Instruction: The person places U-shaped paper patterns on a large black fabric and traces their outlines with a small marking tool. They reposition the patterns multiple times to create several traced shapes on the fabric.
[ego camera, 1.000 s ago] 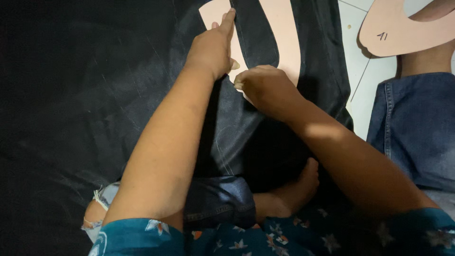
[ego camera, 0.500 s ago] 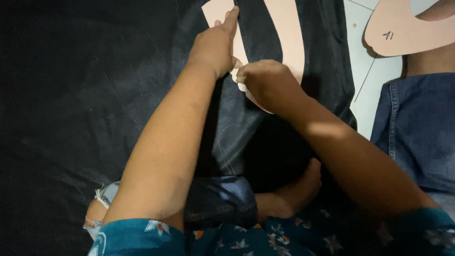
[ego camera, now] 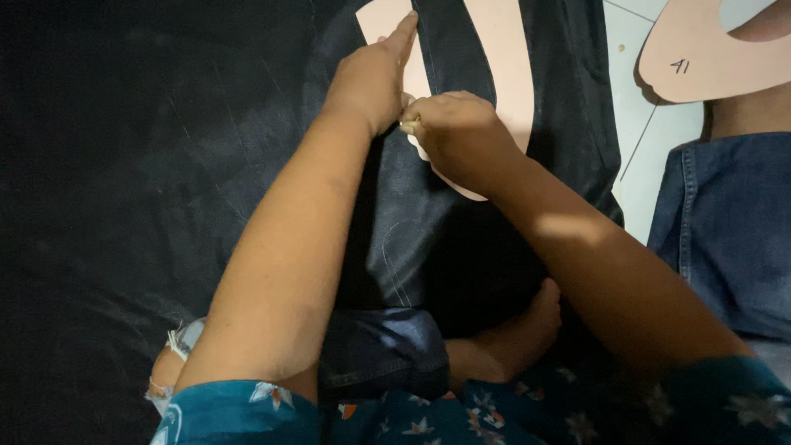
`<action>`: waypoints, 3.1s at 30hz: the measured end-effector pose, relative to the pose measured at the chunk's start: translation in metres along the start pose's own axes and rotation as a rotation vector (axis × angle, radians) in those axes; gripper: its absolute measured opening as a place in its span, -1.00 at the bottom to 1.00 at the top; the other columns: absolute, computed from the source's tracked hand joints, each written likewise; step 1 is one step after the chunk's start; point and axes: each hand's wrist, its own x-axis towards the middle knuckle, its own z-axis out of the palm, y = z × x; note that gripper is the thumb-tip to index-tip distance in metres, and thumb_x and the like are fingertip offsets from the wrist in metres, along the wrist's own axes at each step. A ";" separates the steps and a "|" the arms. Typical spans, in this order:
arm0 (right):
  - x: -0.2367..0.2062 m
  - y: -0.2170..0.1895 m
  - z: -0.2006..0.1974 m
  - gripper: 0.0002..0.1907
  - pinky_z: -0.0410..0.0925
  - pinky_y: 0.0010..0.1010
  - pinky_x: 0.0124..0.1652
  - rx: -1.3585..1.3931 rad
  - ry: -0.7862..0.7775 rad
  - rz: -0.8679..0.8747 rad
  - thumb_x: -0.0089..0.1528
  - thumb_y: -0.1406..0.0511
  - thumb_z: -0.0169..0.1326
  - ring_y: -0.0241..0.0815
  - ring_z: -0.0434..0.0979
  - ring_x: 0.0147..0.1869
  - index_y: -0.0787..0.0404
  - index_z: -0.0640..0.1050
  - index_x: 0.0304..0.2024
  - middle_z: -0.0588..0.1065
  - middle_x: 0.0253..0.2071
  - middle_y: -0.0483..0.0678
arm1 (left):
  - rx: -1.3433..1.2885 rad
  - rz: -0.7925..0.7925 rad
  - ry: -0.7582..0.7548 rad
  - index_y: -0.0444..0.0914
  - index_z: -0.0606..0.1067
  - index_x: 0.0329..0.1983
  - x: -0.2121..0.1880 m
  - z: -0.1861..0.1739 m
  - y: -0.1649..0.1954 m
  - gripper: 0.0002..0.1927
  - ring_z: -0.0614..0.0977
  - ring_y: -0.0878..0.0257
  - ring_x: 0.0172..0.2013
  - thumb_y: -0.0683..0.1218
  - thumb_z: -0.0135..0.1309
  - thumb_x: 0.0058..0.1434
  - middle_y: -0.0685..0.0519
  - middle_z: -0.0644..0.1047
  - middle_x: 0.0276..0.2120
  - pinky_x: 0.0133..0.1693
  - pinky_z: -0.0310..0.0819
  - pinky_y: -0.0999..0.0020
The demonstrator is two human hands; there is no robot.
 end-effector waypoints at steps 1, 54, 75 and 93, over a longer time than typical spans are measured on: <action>0.000 0.001 0.001 -0.95 0.42 -0.29 -0.15 -0.004 -0.002 -0.017 0.32 0.42 0.13 -0.09 0.58 -0.27 0.21 0.57 -0.26 0.57 -0.37 -0.06 | -0.007 -0.002 -0.006 0.05 0.05 0.54 0.000 0.000 -0.001 0.04 0.55 -0.08 0.17 -0.20 0.33 0.06 -0.12 0.51 0.21 0.19 0.44 0.11; -0.019 -0.021 -0.027 -0.85 0.42 -0.11 -0.16 0.042 -0.354 0.218 0.30 0.32 0.05 0.08 0.60 -0.18 0.22 0.61 -0.29 0.58 -0.34 0.07 | 0.123 0.056 0.005 -0.06 -0.03 0.53 -0.008 0.002 0.005 0.08 0.53 -0.09 0.14 -0.16 0.36 0.04 -0.09 0.31 0.36 0.16 0.39 0.07; -0.096 0.013 -0.044 -0.74 0.45 -0.24 -0.22 0.112 0.036 0.571 0.42 0.30 -0.05 0.03 0.60 -0.22 0.36 0.57 -0.24 0.54 -0.22 0.16 | -0.015 0.226 0.352 -0.19 0.13 0.49 -0.033 0.031 -0.004 -0.11 0.41 -0.11 0.35 -0.25 0.27 0.13 -0.12 0.24 0.45 0.27 0.34 0.11; -0.142 -0.079 -0.009 -0.60 0.42 -0.35 -0.43 1.065 -0.121 0.919 0.23 0.26 0.15 -0.18 0.53 -0.40 0.35 0.53 0.07 0.61 -0.18 0.06 | -1.187 -0.519 0.420 -0.50 0.45 0.10 -0.194 0.079 0.000 -0.64 0.56 0.11 -0.33 -0.12 0.07 0.37 -0.16 0.58 -0.25 -0.34 0.44 0.25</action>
